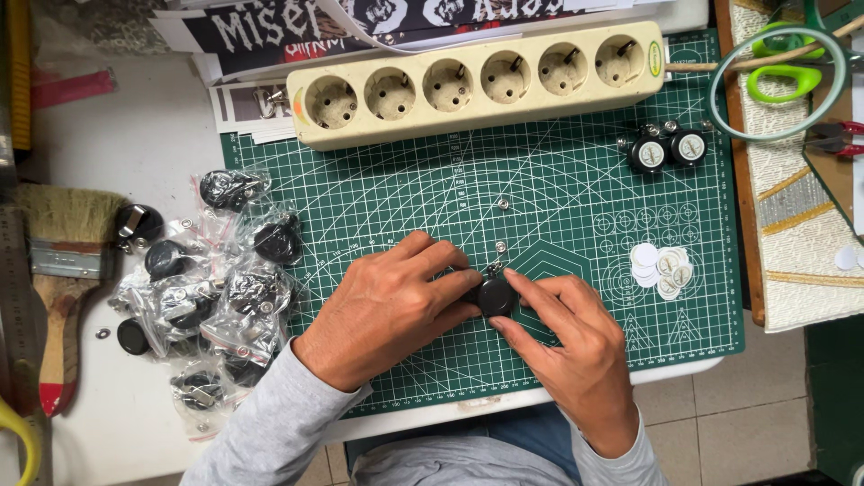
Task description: The person unpacks small black keychain components from plastic bags and places them on a green cutting mat. They then peel circular white stickers and affix them to the keychain bodies, repeating the process for several units.
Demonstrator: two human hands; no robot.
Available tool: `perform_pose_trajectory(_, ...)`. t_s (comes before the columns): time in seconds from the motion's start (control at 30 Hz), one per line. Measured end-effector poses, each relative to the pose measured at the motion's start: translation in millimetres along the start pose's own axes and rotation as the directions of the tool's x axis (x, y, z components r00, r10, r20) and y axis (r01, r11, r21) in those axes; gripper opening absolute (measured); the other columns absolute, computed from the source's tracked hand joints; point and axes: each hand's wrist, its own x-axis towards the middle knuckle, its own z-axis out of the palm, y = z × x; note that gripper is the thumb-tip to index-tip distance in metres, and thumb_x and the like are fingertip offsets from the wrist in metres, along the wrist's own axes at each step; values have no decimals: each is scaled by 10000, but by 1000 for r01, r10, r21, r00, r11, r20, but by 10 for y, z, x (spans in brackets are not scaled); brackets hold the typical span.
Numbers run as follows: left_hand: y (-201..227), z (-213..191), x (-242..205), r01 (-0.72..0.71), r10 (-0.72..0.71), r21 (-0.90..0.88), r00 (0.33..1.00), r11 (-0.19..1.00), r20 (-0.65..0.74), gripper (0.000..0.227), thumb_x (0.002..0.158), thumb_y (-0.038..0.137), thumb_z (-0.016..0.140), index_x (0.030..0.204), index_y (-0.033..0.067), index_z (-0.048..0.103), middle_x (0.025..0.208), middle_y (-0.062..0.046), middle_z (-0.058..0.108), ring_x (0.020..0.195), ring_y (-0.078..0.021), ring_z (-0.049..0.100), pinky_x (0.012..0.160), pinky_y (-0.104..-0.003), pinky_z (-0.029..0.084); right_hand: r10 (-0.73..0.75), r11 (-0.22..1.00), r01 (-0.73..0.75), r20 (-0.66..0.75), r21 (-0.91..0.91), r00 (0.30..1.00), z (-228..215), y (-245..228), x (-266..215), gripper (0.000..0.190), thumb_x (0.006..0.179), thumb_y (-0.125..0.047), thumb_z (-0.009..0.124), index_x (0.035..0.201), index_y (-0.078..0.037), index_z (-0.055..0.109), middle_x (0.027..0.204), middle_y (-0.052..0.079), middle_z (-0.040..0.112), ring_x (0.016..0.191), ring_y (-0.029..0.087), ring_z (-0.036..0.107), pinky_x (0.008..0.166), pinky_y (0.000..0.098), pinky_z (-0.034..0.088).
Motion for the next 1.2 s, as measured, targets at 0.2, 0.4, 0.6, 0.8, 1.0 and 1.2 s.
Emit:
perform_pose_trajectory(0.2,30,-89,8,11,-11,-19,1000,1000,9,294,764,234,826,1006,81,759,978,-14,690,873,-223,656,672,-362,570,-28,997,32,-59,64,998,-16,-12,-7,559,716,-168,897,1236,-55,724,957,54,682,861,180,684,733,313,568)
perform_pose_trajectory(0.4,-2,-124,7,88,-87,-63,996,994,27,524,706,499,841,1043,104,769,949,-58,763,788,-216,737,635,-340,601,16,980,-6,-50,197,999,-79,73,-58,512,799,-249,867,1253,-61,723,965,56,687,836,154,689,681,279,576)
perform_pose_trajectory(0.6,-12,-101,-66,68,-63,24,981,997,-183,660,722,536,735,1192,75,774,1029,-119,768,711,-169,734,475,-276,572,92,768,-90,29,634,995,-267,21,-80,503,1035,-450,455,1339,-127,691,1046,48,694,799,155,670,645,274,543)
perform_pose_trajectory(0.8,15,-26,-178,80,-9,170,925,982,-381,360,1053,401,730,1248,100,757,1042,-90,756,818,-149,736,656,-257,580,-276,862,192,117,470,954,-890,-1,-533,366,1076,-343,490,1242,-110,719,851,30,722,748,188,661,736,393,480)
perform_pose_trajectory(1.0,41,0,-176,123,-22,225,914,967,-404,245,985,113,549,1028,135,790,754,-28,744,622,-135,701,540,-266,515,162,986,-160,-36,54,986,-1105,380,-378,220,905,-198,713,1103,-124,774,854,74,741,701,215,702,638,352,543)
perform_pose_trajectory(1.2,610,337,-615,67,43,398,964,915,-261,289,838,290,791,1030,75,793,836,-89,768,854,-234,771,629,-309,621,174,974,-197,-186,-111,967,-1240,763,-296,237,912,-140,720,1142,-94,752,1010,90,729,810,287,713,696,372,546)
